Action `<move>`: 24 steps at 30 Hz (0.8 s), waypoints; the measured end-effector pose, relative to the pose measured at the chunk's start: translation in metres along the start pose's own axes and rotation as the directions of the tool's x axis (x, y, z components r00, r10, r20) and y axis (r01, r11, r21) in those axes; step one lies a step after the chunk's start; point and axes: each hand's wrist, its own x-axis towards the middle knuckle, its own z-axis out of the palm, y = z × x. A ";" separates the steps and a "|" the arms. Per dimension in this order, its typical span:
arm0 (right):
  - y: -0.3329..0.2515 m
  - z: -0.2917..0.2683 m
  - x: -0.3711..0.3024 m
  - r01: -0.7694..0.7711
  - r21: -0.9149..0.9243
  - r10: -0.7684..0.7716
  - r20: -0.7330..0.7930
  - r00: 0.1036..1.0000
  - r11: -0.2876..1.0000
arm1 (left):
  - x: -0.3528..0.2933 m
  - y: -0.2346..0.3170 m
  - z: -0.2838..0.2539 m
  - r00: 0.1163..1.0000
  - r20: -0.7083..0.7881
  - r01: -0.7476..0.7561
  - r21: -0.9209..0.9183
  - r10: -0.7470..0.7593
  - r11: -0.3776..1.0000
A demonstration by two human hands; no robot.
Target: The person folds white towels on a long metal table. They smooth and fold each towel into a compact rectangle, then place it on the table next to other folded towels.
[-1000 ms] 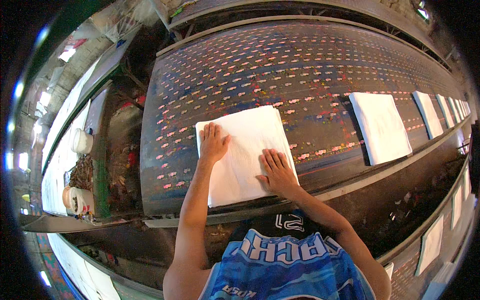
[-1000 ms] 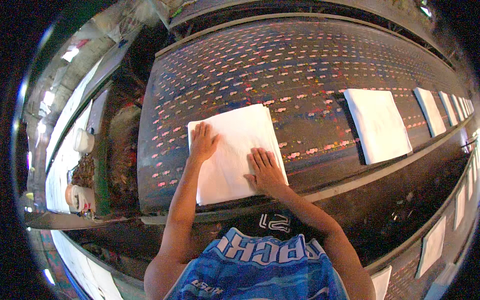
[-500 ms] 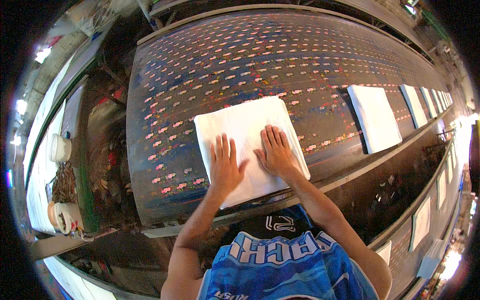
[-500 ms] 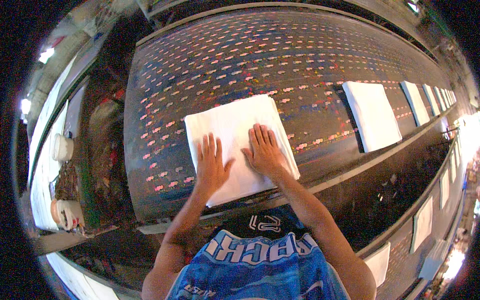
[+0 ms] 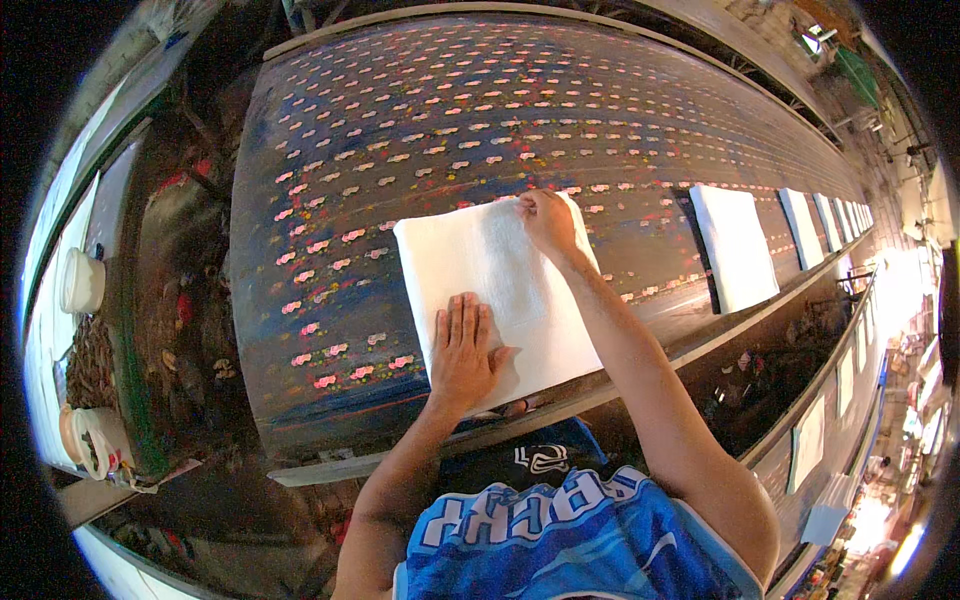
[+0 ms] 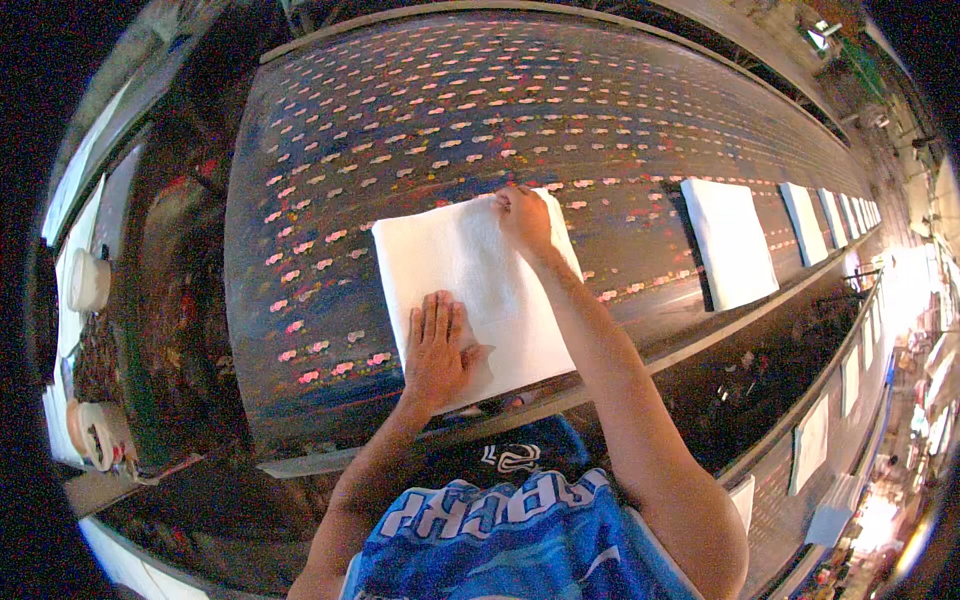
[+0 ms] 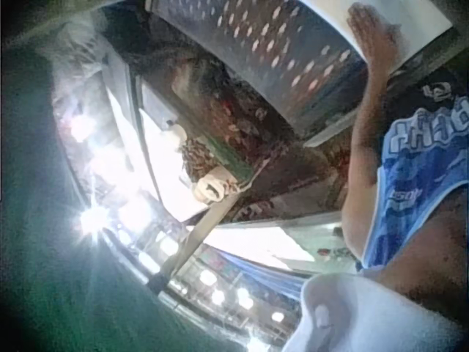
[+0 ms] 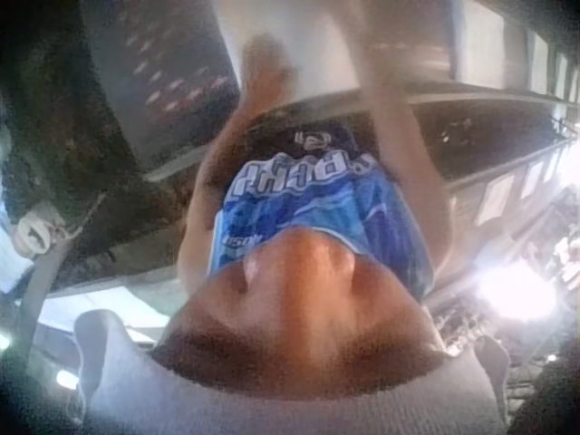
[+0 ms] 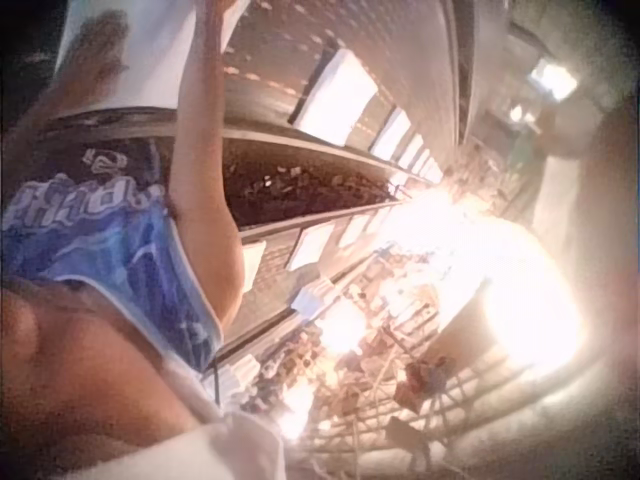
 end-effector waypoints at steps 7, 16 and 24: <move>0.005 0.010 0.017 -0.130 -0.115 0.146 0.134 0.980 0.985 | -0.003 -0.004 0.001 1.000 -0.025 0.000 -0.043 -0.001 0.999; 0.026 -0.004 0.012 -0.123 0.028 0.121 0.060 0.991 0.992 | -0.001 -0.004 -0.001 1.000 -0.010 0.012 -0.086 -0.013 0.996; 0.059 -0.104 -0.054 0.026 0.053 -0.023 -0.060 0.998 0.998 | -0.002 -0.006 -0.005 0.999 -0.044 -0.007 -0.123 0.001 0.992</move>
